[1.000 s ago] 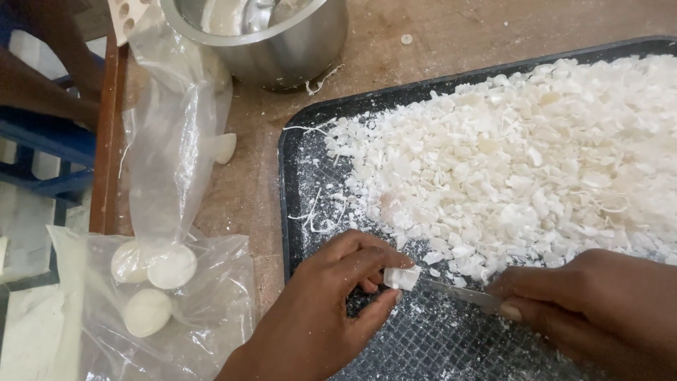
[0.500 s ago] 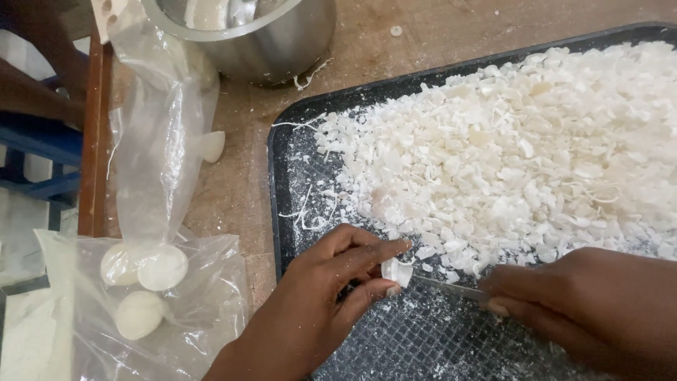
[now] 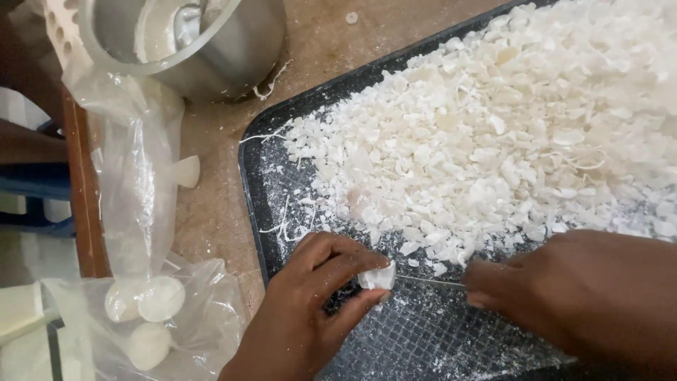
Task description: Shaving pieces off a solid block of white wax using a knife on a tray of wax shavings.
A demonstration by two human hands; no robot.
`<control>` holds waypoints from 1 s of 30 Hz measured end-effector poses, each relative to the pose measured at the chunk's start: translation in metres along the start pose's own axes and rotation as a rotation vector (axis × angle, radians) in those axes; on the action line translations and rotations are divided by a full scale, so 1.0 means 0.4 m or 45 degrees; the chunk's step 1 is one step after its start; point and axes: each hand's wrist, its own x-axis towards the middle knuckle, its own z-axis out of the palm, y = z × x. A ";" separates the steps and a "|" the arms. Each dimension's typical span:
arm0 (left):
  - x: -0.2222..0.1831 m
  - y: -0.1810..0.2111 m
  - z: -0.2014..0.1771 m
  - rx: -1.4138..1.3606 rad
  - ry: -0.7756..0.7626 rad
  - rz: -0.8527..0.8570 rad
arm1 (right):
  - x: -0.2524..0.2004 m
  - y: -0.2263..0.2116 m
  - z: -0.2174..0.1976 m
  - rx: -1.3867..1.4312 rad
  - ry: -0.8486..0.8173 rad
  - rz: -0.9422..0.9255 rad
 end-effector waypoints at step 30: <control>0.009 -0.012 0.002 -0.071 0.027 0.100 | 0.036 0.003 0.073 -0.329 -0.008 -0.231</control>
